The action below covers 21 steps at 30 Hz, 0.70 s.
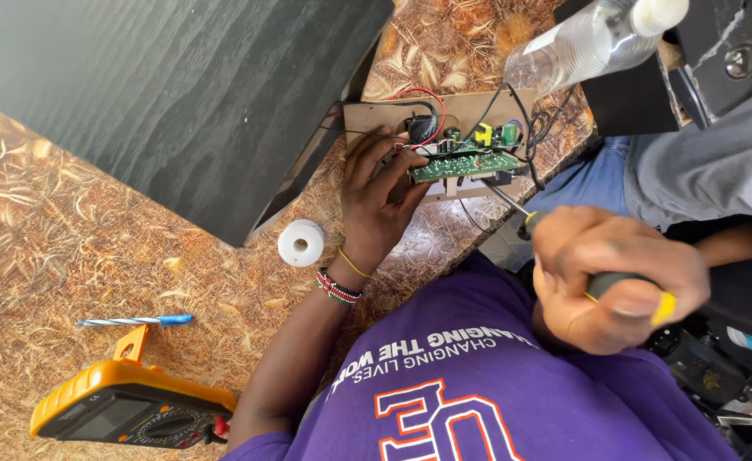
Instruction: The person uses a screwdriver to work on a green circuit board attached to a wooden base, then places the assembly into a black speaker enclosure. They also handle a multimeter and a roll of solder.
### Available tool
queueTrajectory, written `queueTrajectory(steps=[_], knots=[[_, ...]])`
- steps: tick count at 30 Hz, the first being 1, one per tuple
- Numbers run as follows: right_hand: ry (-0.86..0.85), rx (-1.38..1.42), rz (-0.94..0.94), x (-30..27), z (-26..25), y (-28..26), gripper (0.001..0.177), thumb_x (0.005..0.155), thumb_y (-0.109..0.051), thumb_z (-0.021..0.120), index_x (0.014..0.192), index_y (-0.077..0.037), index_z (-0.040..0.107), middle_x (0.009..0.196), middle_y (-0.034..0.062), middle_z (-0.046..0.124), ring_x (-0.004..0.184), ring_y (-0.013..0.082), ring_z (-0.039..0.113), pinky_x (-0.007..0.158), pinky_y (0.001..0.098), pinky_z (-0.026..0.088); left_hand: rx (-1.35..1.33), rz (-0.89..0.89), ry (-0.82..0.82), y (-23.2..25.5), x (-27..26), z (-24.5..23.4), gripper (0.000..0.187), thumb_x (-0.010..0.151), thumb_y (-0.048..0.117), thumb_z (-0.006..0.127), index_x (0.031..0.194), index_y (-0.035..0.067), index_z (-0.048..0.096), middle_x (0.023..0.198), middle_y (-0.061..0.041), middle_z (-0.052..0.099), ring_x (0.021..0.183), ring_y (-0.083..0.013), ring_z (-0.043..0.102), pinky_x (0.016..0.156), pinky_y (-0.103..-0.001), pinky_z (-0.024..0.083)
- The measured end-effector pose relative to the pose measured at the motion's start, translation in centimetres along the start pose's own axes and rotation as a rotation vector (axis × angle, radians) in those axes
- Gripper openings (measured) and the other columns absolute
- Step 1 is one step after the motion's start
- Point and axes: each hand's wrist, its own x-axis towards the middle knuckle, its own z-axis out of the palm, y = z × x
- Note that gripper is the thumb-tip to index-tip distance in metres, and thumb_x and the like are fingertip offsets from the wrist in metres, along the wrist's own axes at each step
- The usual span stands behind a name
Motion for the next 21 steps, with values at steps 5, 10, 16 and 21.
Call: queueTrajectory(steps=[5, 10, 16, 21], knots=[[-0.913, 0.16, -0.2, 5.0, -1.8, -0.9, 0.031, 0.101, -0.026, 0.052, 0.105, 0.0, 0.069, 0.075, 0.0043, 0.059, 0.059, 0.0191, 0.059, 0.054, 0.0305, 0.056, 0.024, -0.003, -0.006, -0.2, -0.2, 0.0, 0.028, 0.092, 0.019, 0.084, 0.115, 0.012, 0.07, 0.129, -0.009, 0.061, 0.13, -0.0352, 0.057, 0.114, -0.048, 0.048], [-0.964, 0.492, -0.166, 6.6, -1.2, 0.6, 0.022, 0.1, -0.015, 0.052, 0.101, -0.001, 0.069, 0.068, 0.0017, 0.061, 0.051, 0.0161, 0.054, 0.052, 0.0297, 0.051, 0.029, 0.001, -0.008, -0.1, -0.1, 0.1, 0.028, 0.092, 0.02, 0.083, 0.114, 0.011, 0.07, 0.127, -0.01, 0.061, 0.129, -0.0356, 0.057, 0.114, -0.048, 0.048], [-0.236, 0.193, -0.157, 1.6, 1.3, 0.1, 0.041, 0.108, -0.029, 0.049, 0.074, -0.009, 0.039, 0.048, 0.0001, 0.028, 0.037, 0.0132, 0.023, 0.04, 0.033, 0.021, 0.019, -0.015, -0.007, -0.1, 0.2, 0.0, 0.024, 0.092, 0.018, 0.082, 0.111, 0.01, 0.07, 0.126, -0.01, 0.062, 0.128, -0.0362, 0.057, 0.113, -0.049, 0.047], [0.059, 0.073, -0.123, -0.7, 1.6, 0.1, 0.021, 0.113, -0.03, 0.048, 0.12, -0.011, 0.054, 0.056, 0.0038, 0.03, 0.045, 0.0148, 0.026, 0.043, 0.0357, 0.024, -0.01, -0.014, 0.007, 0.1, 0.2, -0.1, 0.023, 0.093, 0.016, 0.081, 0.111, 0.009, 0.069, 0.126, -0.011, 0.061, 0.128, -0.0372, 0.056, 0.113, -0.05, 0.049]])
